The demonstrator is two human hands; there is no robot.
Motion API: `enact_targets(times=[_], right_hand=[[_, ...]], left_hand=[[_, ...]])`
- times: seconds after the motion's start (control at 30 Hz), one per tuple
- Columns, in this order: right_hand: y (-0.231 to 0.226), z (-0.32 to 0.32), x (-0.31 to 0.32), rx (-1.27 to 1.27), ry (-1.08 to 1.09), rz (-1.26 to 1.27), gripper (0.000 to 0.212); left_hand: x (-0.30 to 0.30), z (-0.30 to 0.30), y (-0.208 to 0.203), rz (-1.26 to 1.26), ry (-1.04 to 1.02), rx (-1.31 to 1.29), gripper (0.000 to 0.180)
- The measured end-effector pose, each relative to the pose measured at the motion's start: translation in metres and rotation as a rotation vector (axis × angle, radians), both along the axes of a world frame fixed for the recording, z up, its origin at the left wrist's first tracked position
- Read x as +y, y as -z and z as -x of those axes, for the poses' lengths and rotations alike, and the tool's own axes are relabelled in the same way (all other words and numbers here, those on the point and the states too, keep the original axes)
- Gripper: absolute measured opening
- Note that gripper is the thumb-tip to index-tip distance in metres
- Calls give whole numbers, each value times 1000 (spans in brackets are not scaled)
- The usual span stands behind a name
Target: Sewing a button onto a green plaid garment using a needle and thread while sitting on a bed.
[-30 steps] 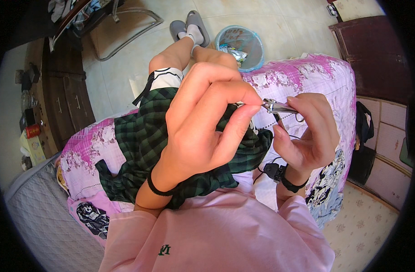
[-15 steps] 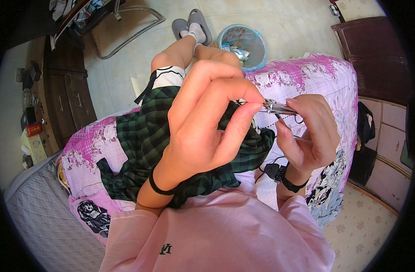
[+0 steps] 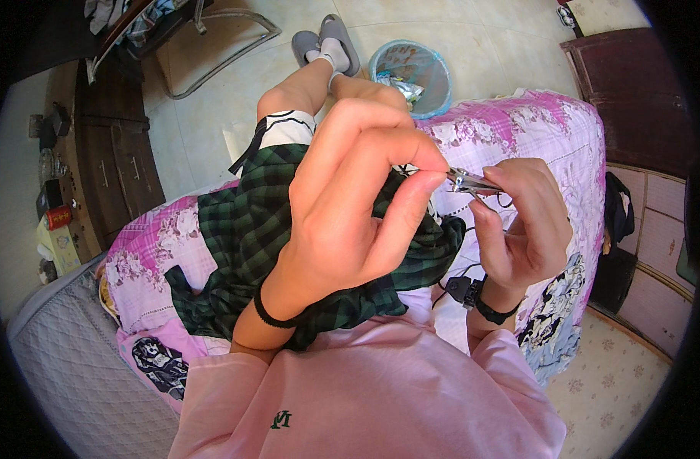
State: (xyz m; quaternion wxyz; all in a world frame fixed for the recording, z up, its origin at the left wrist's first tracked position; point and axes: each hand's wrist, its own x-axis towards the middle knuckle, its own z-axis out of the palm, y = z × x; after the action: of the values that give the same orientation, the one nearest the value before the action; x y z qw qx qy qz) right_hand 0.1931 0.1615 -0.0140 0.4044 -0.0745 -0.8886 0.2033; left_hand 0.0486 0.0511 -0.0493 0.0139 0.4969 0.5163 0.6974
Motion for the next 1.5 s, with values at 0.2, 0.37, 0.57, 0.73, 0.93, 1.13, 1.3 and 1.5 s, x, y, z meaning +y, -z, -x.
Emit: enact_targets(times=[0.2,0.37,0.57,0.73,0.93,1.13,1.3,1.5], right_hand=[[1,0,-3,11,21,38,25],[0,-1,-4,-35,49,37,22],[7,1,-5,-16,63,64,20],[26,3,13,-56,192,124,15],[151,21,113,-21,563,255,22],[298,33,195,-619,905,437,44],[319,48,205,-900,924,365,51],[290,54,179,-299,755,823,45]], left_hand=[[0,0,0,1,9,17,16],[1,1,4,-24,1,60,16],[-2,-2,3,49,9,-137,11],[4,5,13,40,-3,-236,8],[3,11,17,138,-21,-415,7],[-5,27,26,252,-118,-410,4],[-3,44,36,253,-162,-575,2],[5,44,46,346,-195,-363,16]])
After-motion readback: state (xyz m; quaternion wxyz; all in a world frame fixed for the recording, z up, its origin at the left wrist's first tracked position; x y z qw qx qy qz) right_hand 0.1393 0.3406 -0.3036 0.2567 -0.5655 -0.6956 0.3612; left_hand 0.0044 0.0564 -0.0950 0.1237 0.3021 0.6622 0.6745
